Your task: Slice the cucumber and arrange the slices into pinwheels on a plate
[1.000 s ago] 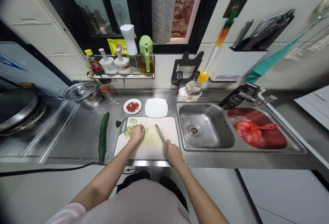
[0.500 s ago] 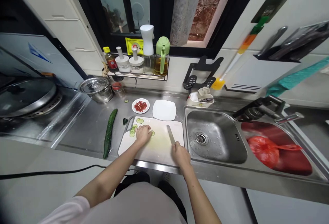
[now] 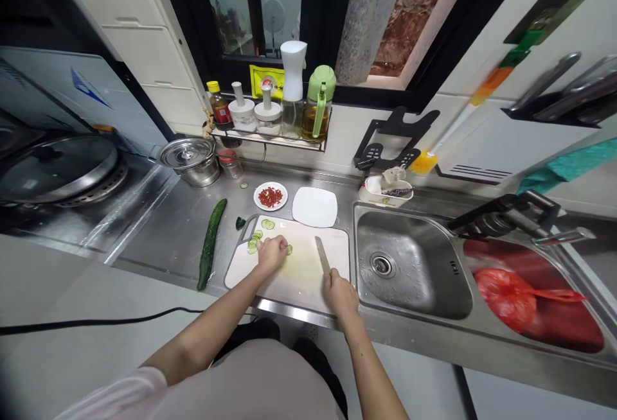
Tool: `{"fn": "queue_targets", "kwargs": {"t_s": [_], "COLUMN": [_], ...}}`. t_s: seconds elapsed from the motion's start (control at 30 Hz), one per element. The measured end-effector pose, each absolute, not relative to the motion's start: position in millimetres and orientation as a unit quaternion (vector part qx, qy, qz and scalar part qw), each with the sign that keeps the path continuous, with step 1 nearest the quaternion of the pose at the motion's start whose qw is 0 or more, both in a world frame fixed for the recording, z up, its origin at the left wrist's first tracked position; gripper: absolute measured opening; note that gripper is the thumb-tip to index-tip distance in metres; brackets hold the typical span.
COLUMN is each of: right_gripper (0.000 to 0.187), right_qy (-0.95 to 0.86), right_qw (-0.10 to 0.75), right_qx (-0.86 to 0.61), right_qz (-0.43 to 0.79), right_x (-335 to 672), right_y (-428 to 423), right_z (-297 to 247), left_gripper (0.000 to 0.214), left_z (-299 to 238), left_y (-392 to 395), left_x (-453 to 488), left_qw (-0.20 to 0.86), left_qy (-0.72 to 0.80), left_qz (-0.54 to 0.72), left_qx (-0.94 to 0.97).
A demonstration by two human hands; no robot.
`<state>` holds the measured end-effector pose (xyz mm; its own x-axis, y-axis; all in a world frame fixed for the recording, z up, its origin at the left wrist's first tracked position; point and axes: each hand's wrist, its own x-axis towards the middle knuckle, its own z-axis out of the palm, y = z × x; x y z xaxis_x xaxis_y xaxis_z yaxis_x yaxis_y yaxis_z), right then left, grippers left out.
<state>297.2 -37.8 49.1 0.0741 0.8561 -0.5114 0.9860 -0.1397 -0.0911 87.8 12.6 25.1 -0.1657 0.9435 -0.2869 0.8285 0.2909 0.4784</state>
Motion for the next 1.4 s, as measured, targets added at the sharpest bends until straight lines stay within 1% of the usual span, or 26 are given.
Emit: {"fn": "queue_targets", "kwargs": {"t_s": [0.2, 0.37, 0.57, 0.83, 0.97, 1.13, 1.4], "right_gripper": [0.037, 0.038, 0.039, 0.040, 0.039, 0.040, 0.040], "right_qy": [0.641, 0.642, 0.644, 0.640, 0.635, 0.633, 0.639], "right_qw": [0.143, 0.143, 0.144, 0.148, 0.143, 0.133, 0.123], "right_qx": [0.718, 0.716, 0.715, 0.717, 0.720, 0.723, 0.721], "right_qz": [-0.230, -0.235, -0.231, -0.234, -0.239, -0.242, -0.239], "right_x": [294, 294, 293, 293, 294, 295, 292], "right_y": [-38, -37, -37, -37, -37, -37, -39], "right_z": [54, 56, 55, 56, 53, 48, 51], "left_gripper": [0.013, 0.015, 0.021, 0.019, 0.023, 0.030, 0.036], "left_z": [29, 23, 22, 19, 16, 19, 15], "left_y": [-11, -28, -32, -29, -16, 20, 62], "left_x": [56, 23, -1, -6, 6, 26, 31], "left_qw": [0.277, 0.247, 0.214, 0.183, 0.186, 0.185, 0.168], "left_qy": [0.796, 0.826, 0.850, 0.860, 0.851, 0.838, 0.828], "left_qz": [0.133, 0.143, 0.123, 0.086, 0.117, 0.150, 0.090], "left_qx": [0.522, 0.487, 0.465, 0.469, 0.477, 0.491, 0.527]}}
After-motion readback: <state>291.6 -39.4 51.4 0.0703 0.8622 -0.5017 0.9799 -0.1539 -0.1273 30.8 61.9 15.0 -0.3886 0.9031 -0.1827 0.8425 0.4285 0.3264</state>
